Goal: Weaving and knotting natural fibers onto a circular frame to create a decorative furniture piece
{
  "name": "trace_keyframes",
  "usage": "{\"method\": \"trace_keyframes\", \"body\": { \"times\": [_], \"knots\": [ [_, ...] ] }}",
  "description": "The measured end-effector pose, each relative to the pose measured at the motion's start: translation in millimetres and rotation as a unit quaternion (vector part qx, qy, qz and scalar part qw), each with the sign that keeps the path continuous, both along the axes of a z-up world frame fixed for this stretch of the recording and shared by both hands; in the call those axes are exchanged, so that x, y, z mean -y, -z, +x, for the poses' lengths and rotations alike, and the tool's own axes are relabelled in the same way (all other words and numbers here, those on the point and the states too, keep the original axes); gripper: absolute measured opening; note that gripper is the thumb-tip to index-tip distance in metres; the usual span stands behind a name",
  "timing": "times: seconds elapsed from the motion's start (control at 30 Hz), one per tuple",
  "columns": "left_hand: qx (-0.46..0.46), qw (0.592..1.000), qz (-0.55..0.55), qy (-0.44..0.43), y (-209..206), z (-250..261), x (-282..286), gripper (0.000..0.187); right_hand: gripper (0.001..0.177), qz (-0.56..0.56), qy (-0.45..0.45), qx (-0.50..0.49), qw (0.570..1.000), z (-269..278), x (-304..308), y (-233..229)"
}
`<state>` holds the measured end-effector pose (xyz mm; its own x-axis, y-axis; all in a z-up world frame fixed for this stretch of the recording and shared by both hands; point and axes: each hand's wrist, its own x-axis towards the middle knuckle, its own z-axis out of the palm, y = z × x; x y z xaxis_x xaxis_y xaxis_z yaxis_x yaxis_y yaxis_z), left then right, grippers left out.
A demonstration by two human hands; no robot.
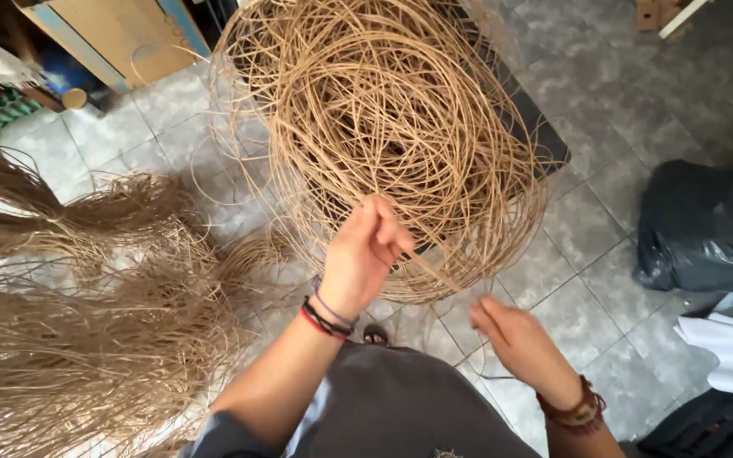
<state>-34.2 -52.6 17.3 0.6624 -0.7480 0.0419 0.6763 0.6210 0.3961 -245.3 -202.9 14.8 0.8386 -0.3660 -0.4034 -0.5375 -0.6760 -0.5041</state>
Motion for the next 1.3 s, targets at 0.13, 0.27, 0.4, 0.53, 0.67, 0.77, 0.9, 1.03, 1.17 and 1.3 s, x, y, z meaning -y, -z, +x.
{"method": "trace_keyframes", "body": {
  "times": [0.13, 0.27, 0.4, 0.53, 0.67, 0.77, 0.9, 1.03, 1.17, 1.3],
  "knots": [
    [0.429, 0.872, 0.232, 0.047, 1, -29, 11, 0.044, 0.022, 0.179, 0.041, 0.104, 0.978, 21, -23, -15],
    [0.385, 0.884, 0.262, 0.045, -28, -20, 10, 0.029, 0.035, 0.057, 0.062, 0.159, 0.984, 31, -24, -14],
    [0.174, 0.977, 0.122, -0.005, -20, 16, 14, 0.031, 0.033, 0.045, -0.002, 0.073, 0.996, 10, -3, -13],
    [0.37, 0.895, 0.241, 0.066, -7, -10, 17, 0.035, 0.031, 0.223, 0.121, 0.177, 0.951, 35, -20, -27],
    [0.457, 0.822, 0.301, 0.158, -4, -38, 8, 0.032, 0.051, 0.428, 0.235, 0.365, 0.793, 86, -23, -51],
    [0.492, 0.772, 0.314, 0.252, -7, -40, 4, 0.039, 0.032, 0.362, 0.261, 0.373, 0.813, 100, -15, -47],
    [0.459, 0.787, 0.35, 0.22, 32, -37, 6, 0.028, 0.027, 0.241, 0.251, 0.346, 0.871, 89, -20, -24],
    [0.43, 0.838, 0.289, 0.171, 15, -21, 5, 0.047, 0.026, 0.044, 0.207, 0.245, 0.946, 62, -30, 2],
    [0.251, 0.948, 0.144, 0.133, -8, -7, 16, 0.048, 0.025, -0.058, 0.134, 0.1, 0.984, 51, -51, 16],
    [0.161, 0.971, 0.154, 0.084, -12, -19, 29, 0.031, 0.022, 0.059, 0.146, 0.159, 0.975, 48, -55, 0]
  ]
}}
